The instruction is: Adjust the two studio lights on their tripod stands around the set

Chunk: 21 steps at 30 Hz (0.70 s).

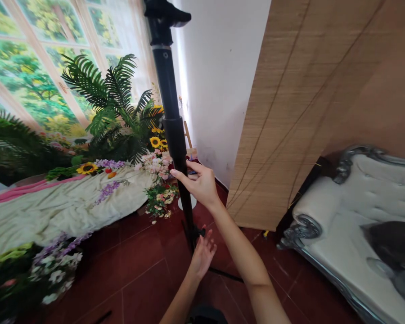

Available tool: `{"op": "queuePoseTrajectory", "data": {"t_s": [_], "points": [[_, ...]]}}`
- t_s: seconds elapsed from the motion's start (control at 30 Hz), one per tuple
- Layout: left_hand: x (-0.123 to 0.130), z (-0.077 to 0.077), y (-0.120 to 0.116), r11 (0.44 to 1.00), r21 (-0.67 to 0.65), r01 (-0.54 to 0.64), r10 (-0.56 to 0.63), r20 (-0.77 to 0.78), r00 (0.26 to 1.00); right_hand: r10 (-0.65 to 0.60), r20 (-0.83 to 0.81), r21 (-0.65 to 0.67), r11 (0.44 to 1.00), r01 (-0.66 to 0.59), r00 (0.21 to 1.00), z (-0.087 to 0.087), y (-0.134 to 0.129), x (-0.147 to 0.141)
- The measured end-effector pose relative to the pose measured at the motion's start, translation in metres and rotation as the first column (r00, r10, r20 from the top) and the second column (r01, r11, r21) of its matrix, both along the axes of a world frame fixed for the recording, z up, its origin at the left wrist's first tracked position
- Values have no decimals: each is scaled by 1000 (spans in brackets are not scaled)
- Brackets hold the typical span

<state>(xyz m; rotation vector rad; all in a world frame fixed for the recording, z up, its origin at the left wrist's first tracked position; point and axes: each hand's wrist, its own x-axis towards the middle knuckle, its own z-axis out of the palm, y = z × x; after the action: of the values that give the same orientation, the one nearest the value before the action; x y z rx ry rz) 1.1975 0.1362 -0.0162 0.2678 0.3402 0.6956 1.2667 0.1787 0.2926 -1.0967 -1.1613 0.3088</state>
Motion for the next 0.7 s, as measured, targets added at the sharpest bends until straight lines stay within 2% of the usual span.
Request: {"op": "queuePoseTrajectory", "data": {"t_s": [0.1,0.17,0.3,0.37,0.5,0.7], "points": [[2,1,2,990,116,-83,94,-90,992,-7,5,-10,1000,7,1000,-1,0,0],[2,0,5,984,157,-88,105,-102,989,-9,14,-10,1000,9,1000,-2,0,1],[-1,-6,11,995,93,23,-20,-37,999,-26,48,-5,1000,26,999,-2,1,1],[-1,-9,12,998,55,23,-22,-8,1000,-28,54,-8,1000,28,998,-2,1,1],[3,-11,11,997,51,-53,55,-35,998,-27,37,-10,1000,28,999,-2,3,1],[9,-7,13,967,181,-180,214,-185,959,-28,36,-6,1000,28,999,-3,5,0]]}}
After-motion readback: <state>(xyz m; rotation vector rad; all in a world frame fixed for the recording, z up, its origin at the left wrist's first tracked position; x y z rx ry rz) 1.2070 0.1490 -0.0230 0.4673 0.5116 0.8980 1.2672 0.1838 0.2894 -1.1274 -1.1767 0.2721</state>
